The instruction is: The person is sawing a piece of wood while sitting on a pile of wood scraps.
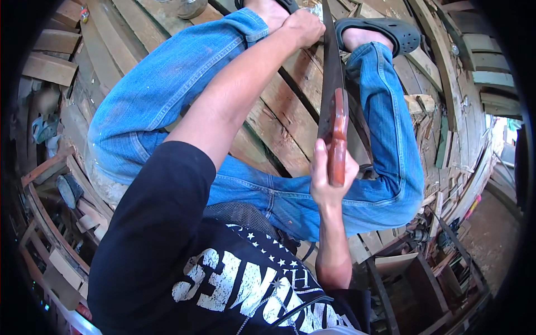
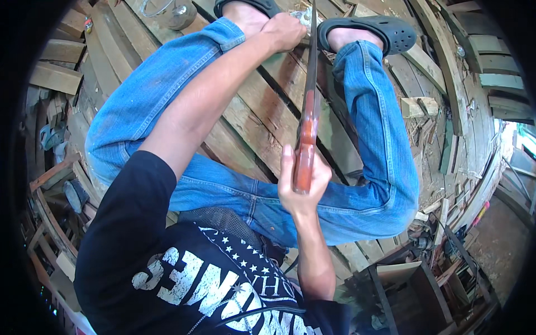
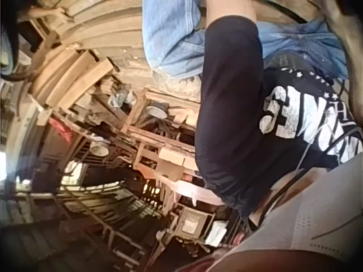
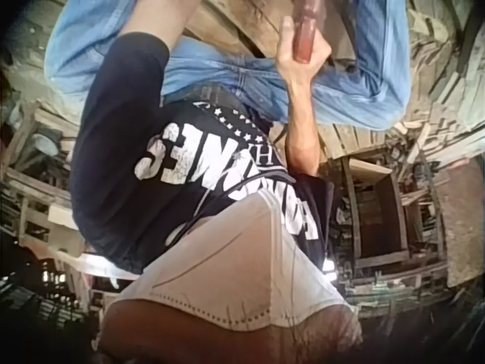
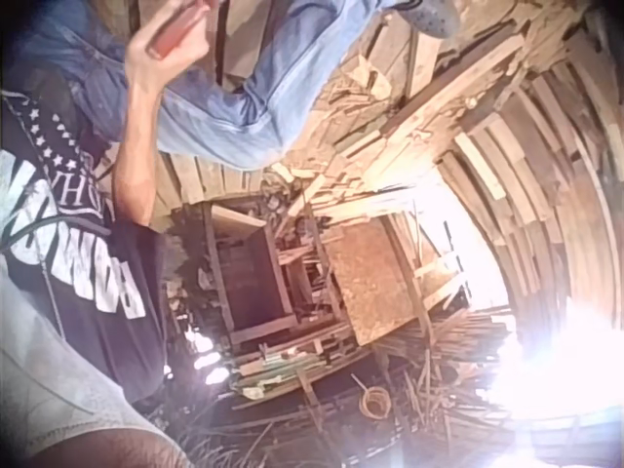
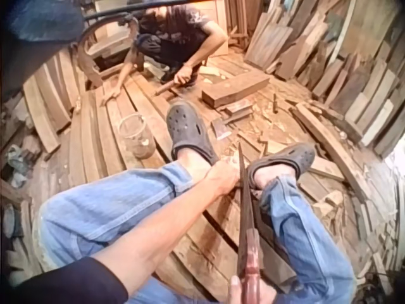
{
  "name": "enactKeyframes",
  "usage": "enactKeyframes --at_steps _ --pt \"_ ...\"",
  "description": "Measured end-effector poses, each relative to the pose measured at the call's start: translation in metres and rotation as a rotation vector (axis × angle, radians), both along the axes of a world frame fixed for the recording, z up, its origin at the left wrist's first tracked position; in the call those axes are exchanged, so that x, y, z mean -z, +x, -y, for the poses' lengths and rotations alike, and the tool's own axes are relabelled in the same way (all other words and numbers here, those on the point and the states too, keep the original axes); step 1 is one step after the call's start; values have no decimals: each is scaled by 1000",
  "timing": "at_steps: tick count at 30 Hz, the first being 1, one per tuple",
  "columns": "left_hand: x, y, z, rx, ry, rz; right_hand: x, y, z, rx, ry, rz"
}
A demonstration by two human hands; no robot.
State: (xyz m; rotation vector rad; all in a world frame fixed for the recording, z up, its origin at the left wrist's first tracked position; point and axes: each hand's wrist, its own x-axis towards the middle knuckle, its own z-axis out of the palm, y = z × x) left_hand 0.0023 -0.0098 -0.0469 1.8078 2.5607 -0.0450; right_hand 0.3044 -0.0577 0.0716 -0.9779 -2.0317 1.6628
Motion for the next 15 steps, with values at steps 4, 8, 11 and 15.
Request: enactKeyframes --at_steps 4,8,11,15 --pt "-5 5 0 29 -25 -51 -2 13 -10 -23 11 5" --pt "3 4 -1 55 23 -137 -8 5 -14 -16 -15 9" --pt "6 -1 -1 104 19 -146 -5 4 -13 -7 -21 -5" --pt "-4 8 -11 98 -18 -178 3 5 -18 53 -36 -29"
